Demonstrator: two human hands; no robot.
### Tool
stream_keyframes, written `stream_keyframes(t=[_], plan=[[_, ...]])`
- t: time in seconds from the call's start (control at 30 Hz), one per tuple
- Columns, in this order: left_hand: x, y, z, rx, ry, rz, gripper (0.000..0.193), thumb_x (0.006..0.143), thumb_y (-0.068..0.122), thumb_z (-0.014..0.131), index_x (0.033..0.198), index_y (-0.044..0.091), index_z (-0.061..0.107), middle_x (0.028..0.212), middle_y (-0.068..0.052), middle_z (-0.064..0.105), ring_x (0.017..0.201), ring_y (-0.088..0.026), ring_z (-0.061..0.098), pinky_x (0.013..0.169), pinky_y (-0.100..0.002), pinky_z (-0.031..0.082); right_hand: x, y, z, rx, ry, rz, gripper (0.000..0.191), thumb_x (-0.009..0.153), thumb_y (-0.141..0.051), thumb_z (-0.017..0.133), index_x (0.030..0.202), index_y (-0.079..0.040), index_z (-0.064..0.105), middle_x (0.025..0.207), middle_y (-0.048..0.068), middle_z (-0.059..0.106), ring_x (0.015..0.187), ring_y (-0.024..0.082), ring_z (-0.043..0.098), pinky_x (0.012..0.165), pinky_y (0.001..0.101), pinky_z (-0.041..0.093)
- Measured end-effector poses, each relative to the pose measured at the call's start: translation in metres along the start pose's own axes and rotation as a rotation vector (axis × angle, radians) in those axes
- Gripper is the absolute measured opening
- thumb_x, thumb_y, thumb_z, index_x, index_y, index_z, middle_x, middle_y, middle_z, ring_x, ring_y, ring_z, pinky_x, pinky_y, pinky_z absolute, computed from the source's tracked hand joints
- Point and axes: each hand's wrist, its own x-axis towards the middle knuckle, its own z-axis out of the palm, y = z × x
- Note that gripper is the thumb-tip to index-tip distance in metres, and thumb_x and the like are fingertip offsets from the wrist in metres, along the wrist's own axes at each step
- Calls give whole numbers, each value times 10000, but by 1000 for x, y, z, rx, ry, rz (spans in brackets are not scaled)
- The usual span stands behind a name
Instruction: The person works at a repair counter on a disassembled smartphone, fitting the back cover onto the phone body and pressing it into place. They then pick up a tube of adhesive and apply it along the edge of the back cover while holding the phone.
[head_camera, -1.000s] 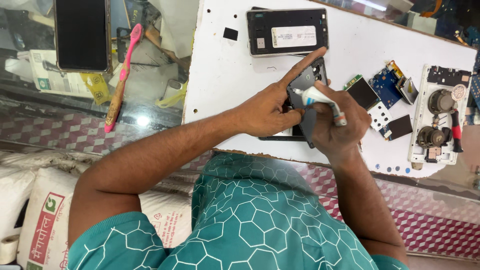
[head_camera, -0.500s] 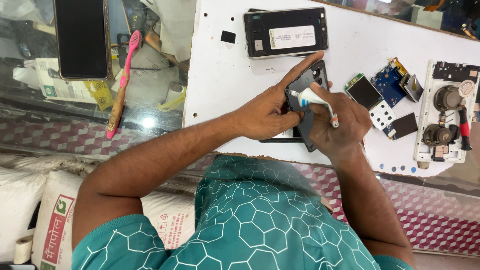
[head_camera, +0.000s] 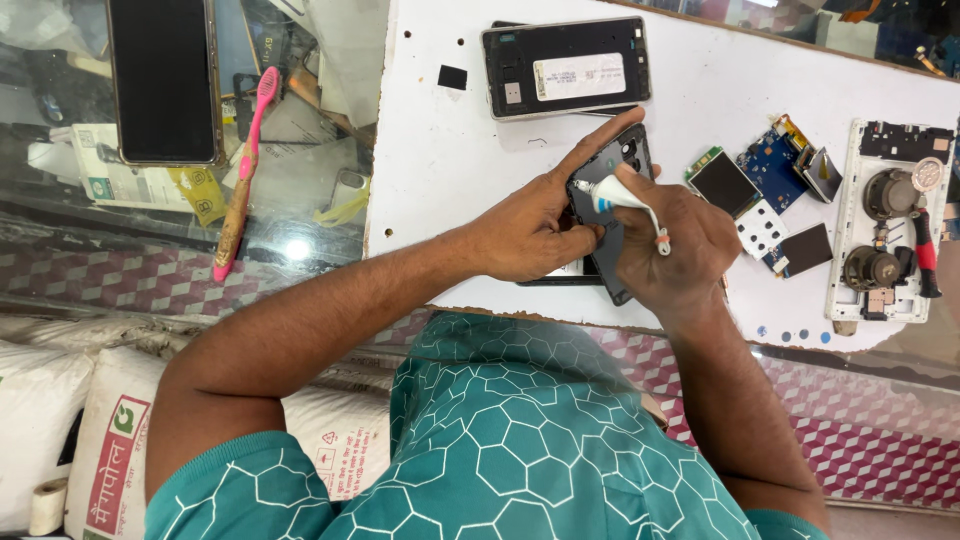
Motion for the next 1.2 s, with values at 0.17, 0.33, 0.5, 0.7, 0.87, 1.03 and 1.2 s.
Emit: stream_keyframes(t=[0.17, 0.33, 0.5, 0.7, 0.87, 1.03, 1.2], plan=[[-1, 3, 0, 11, -8, -69, 1002, 903, 4, 535, 1701, 219, -32, 790, 24, 574, 637, -57, 569, 613, -250, 515, 0, 2, 3, -21, 57, 59, 212, 1078, -132, 678, 1228, 10, 729, 773, 96, 730, 605, 114, 650, 494, 265, 435], [-1, 7, 0, 4, -10, -58, 1001, 898, 1, 526, 1705, 212, -26, 718, 43, 522, 610, -56, 551, 607, -244, 470, -3, 3, 3, -11, 46, 43, 204, 1196, -192, 655, 1290, -17, 701, 855, 119, 736, 696, 136, 704, 553, 267, 493], [0, 7, 1, -17, -9, -65, 991, 906, -8, 521, 1707, 196, -24, 748, 54, 535, 631, -51, 557, 610, -233, 492, -3, 4, 3, -10, 69, 98, 242, 1147, -211, 651, 1253, -6, 722, 807, 80, 721, 648, 114, 669, 470, 242, 432], [0, 4, 0, -42, -19, -54, 986, 903, -16, 509, 1707, 195, -21, 763, 43, 543, 637, -54, 546, 614, -234, 489, -3, 4, 0, -22, 46, 112, 272, 1091, -210, 668, 1233, 10, 740, 707, 48, 673, 541, 92, 575, 477, 280, 366], [0, 5, 1, -25, -16, -46, 966, 920, -12, 512, 1699, 195, -20, 789, 33, 561, 680, -54, 581, 657, -238, 514, -1, 9, -2, -58, 78, 103, 231, 1110, -188, 685, 1229, -1, 747, 696, 44, 654, 541, 93, 556, 468, 277, 358], [2, 7, 1, -40, -18, -35, 987, 909, -4, 510, 1719, 207, -14, 760, 27, 555, 697, -68, 583, 676, -259, 520, -3, 11, -2, -44, 67, 75, 207, 1187, -210, 661, 1279, -31, 708, 822, 71, 715, 643, 93, 649, 511, 245, 430], [3, 9, 1, -31, -26, -85, 996, 890, 8, 507, 1705, 204, -30, 781, 30, 574, 669, -65, 581, 644, -255, 521, -3, 19, 0, -60, 121, 77, 242, 1089, -211, 693, 1200, -5, 753, 668, 20, 667, 513, 79, 554, 452, 273, 339]])
